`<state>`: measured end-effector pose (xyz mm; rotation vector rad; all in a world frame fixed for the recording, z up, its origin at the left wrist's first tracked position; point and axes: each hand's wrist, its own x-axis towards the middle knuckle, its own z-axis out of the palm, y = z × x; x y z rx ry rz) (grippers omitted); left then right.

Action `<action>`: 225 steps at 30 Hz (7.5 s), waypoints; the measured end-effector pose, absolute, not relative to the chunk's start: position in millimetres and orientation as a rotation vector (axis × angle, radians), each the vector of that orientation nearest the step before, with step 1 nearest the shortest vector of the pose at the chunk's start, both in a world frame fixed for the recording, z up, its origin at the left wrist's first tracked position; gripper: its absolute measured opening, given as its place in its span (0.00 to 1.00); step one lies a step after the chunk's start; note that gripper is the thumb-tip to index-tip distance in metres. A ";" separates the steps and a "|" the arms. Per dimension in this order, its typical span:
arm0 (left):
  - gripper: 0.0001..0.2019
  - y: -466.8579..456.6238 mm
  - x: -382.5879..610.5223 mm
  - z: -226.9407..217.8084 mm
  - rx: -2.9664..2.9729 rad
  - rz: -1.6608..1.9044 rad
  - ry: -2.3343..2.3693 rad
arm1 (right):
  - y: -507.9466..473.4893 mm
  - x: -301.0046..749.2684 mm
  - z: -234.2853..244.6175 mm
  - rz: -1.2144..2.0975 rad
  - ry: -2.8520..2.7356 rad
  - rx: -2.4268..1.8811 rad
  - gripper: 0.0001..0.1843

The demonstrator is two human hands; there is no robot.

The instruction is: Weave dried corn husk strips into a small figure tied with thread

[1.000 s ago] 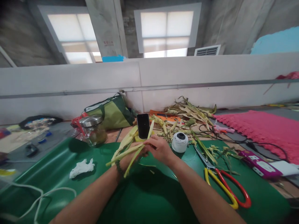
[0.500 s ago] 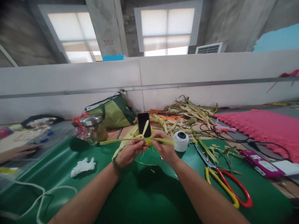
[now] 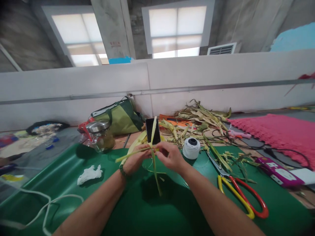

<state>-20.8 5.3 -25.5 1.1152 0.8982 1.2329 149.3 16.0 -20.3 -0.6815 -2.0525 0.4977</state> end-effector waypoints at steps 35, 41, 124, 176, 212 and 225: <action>0.13 -4.6 1.8 -35.9 1.326 0.973 0.934 | 25.3 148.2 -19.8 0.626 -2.018 -0.775 0.06; 0.21 -5.3 -4.1 -30.5 1.163 0.910 0.879 | 29.3 156.6 -13.9 0.744 -1.899 -0.864 0.15; 0.21 -6.1 -11.7 -16.4 1.103 0.935 0.952 | 41.7 157.6 -23.3 1.288 -1.768 -0.831 0.16; 0.11 -8.4 -12.4 -7.5 0.915 1.099 0.877 | -4.6 127.0 -22.4 -0.548 -2.297 -0.426 0.10; 0.10 0.4 -28.2 -9.5 1.200 0.933 1.056 | 9.7 157.2 -2.3 1.351 -1.902 -0.549 0.11; 0.19 -10.4 -13.6 -11.4 1.329 1.006 1.026 | 11.6 144.2 -25.2 0.482 -1.883 -1.009 0.16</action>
